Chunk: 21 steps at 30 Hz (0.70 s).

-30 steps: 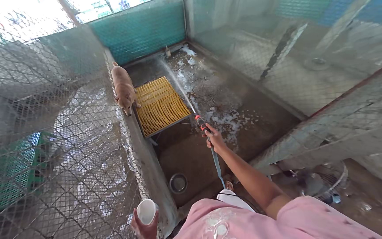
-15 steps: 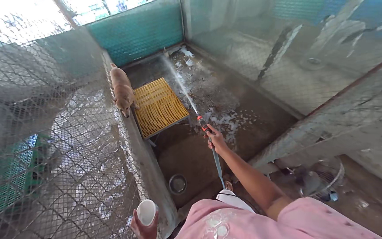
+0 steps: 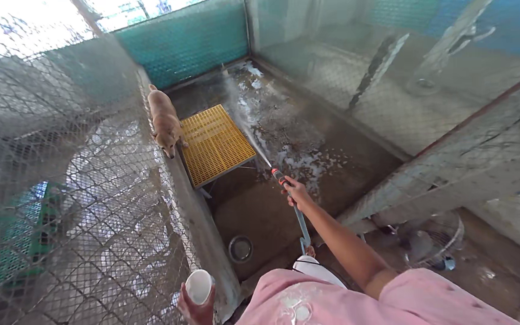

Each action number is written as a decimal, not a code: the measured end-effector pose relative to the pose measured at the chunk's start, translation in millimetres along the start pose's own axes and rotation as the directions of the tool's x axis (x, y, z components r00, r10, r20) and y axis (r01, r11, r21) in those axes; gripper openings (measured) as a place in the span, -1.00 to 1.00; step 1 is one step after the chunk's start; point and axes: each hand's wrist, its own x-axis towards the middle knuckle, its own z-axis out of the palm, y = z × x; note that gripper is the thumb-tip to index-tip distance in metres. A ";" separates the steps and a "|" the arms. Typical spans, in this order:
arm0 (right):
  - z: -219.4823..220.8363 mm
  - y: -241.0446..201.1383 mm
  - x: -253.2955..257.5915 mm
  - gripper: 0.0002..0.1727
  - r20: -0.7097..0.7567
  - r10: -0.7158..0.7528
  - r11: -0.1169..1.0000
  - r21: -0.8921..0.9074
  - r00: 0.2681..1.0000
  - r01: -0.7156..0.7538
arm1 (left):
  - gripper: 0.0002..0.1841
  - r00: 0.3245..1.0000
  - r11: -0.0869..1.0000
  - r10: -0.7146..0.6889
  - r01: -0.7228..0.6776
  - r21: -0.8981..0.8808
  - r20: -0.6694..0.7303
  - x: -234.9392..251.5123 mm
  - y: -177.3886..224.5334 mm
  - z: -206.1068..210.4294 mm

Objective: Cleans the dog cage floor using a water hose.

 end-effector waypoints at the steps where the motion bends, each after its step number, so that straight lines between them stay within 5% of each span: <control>1: -4.4 3.5 2.8 -0.45 -0.008 0.020 0.999 -0.037 1.000 -0.020 | 0.22 1.000 1.000 0.000 0.000 0.002 0.000 -0.4 0.2 -0.2; 14: -67.0 70.7 29.7 -0.47 -0.264 0.155 0.976 -0.109 0.952 -0.189 | 0.21 0.997 0.999 -0.047 0.047 0.002 0.059 -0.9 11.0 -1.7; 21: -35.2 72.1 8.3 -0.40 -0.067 0.117 0.964 -0.232 0.991 -0.129 | 0.21 0.996 0.999 -0.046 0.048 -0.021 0.072 1.8 11.8 -1.5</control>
